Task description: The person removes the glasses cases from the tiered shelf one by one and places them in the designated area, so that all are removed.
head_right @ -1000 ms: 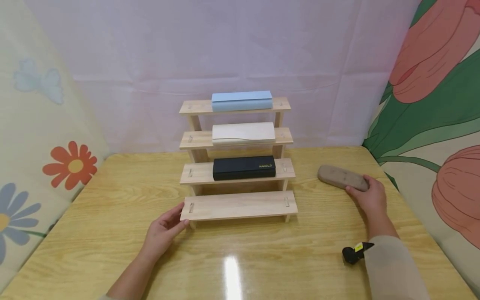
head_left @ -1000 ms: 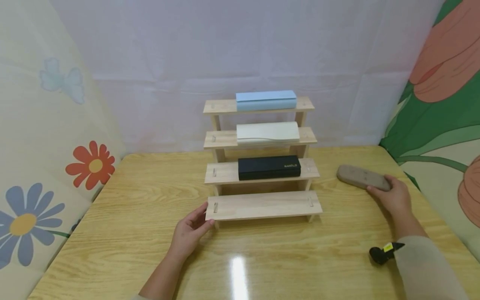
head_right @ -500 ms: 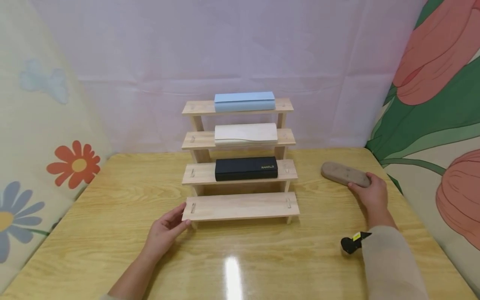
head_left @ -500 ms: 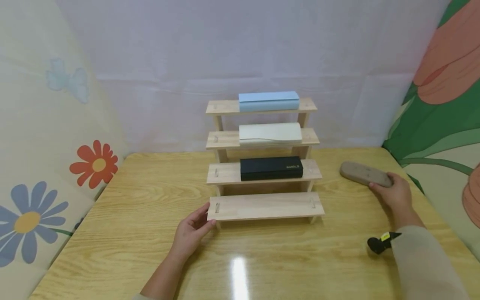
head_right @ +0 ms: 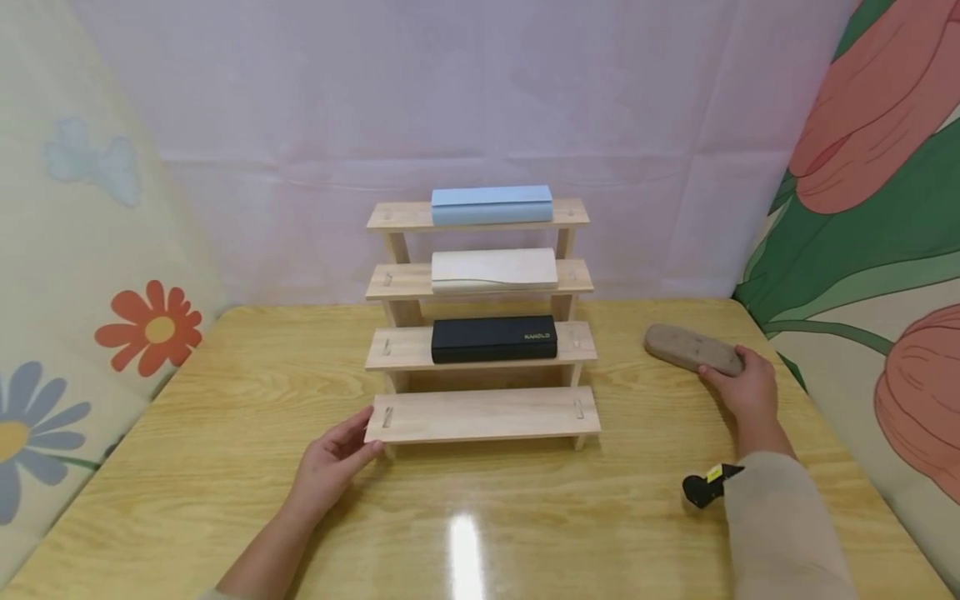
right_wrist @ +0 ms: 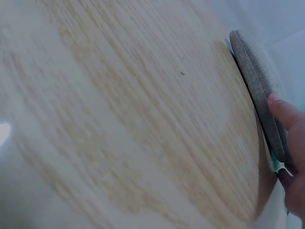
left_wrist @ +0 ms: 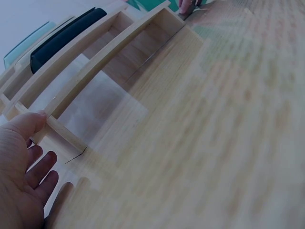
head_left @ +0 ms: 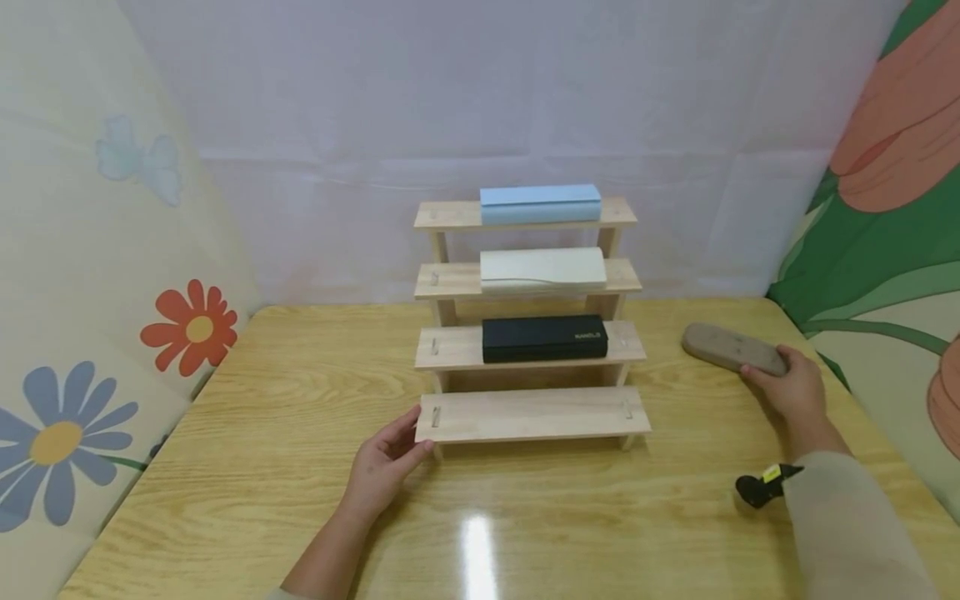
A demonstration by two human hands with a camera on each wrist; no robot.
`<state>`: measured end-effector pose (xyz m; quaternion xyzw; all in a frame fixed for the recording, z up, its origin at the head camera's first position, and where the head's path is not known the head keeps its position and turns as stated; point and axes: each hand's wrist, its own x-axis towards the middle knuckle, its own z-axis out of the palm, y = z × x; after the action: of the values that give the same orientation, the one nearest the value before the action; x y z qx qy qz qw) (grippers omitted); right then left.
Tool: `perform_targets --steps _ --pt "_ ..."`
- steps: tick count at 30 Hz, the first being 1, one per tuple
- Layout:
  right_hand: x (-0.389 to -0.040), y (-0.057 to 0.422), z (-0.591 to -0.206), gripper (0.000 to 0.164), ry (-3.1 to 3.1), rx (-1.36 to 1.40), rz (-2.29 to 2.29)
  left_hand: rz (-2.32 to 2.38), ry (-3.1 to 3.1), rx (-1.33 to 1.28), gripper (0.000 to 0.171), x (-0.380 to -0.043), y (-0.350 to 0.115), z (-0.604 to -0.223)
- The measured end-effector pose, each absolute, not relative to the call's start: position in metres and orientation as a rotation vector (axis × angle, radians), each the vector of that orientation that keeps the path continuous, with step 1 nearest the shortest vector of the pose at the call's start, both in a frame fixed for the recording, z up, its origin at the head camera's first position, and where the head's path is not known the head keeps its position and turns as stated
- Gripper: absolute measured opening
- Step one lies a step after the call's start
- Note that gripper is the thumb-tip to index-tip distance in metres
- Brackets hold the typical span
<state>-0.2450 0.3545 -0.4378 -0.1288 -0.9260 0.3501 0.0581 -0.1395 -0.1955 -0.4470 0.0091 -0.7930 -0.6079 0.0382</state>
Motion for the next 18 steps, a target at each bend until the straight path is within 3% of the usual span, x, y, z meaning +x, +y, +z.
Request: perform_targets --steps 18 --pt "-0.233 0.336 -0.417 0.086 -2.663 -0.364 1.338 -1.867 -2.449 0.036 0.054 -0.138 -0.195 -0.443"
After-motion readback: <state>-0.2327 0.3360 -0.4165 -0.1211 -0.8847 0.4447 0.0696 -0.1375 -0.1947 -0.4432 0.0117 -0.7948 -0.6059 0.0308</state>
